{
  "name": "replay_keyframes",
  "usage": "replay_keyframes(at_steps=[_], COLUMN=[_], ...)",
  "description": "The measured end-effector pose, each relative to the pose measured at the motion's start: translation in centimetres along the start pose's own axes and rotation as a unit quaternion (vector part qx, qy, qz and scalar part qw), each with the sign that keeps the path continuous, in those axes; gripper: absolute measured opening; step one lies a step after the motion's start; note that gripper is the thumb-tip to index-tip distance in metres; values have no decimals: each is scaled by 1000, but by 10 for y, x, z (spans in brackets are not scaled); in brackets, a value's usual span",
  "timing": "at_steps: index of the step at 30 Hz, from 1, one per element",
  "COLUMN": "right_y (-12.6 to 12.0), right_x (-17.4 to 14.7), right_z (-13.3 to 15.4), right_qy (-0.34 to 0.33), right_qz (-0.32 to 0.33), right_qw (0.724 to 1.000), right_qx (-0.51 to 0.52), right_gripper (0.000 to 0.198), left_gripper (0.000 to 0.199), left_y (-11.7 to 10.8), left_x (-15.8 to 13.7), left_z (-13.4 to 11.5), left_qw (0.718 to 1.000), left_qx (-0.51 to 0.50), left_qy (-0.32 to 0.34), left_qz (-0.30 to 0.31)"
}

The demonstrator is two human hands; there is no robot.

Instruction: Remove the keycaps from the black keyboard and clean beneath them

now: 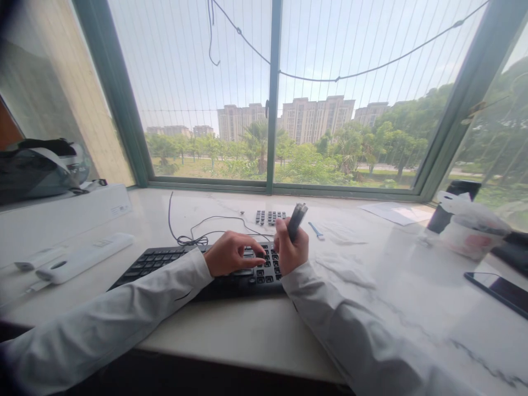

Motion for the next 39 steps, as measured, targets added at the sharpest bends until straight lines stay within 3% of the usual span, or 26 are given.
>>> replay_keyframes(at_steps=[3, 6, 8, 14, 28, 33, 36, 39], right_y=[-5, -4, -3, 0, -3, -4, -4, -7], right_x=[15, 22, 21, 16, 21, 21, 21, 26], right_z=[-4, -14, -19, -19, -21, -23, -20, -9], right_qy=[46, 132, 155, 119, 84, 74, 57, -21], right_qz=[-1, 51, 95, 170, 168, 154, 155, 126], right_qw=[999, 989, 979, 956, 937, 936, 912, 865], right_qx=[4, -42, -91, -208, -296, -308, -374, -485], right_gripper=[43, 44, 42, 37, 34, 34, 35, 34], left_gripper=[22, 20, 20, 20, 28, 19, 18, 17], left_y=[-7, -10, -11, -14, -17, -16, -16, -18], left_x=[1, 0, 0, -1, -1, -2, -2, -2], left_z=[3, 6, 7, 7, 9, 9, 10, 15], left_qw=[997, 993, 992, 986, 985, 983, 982, 979], left_qx=[42, 71, 83, 96, 120, 127, 131, 152], left_qy=[-9, -14, -13, -14, -17, -32, -31, -38], left_qz=[-63, -89, -99, -134, -125, -127, -129, -132])
Point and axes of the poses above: each hand's wrist, its own x-axis towards the middle knuckle, its own y-axis out of the palm, z = x × y, the point moved 4 cm from there along x, towards the middle knuckle, and after that the axes turned 4 degrees about y, right-handed, at the moved point
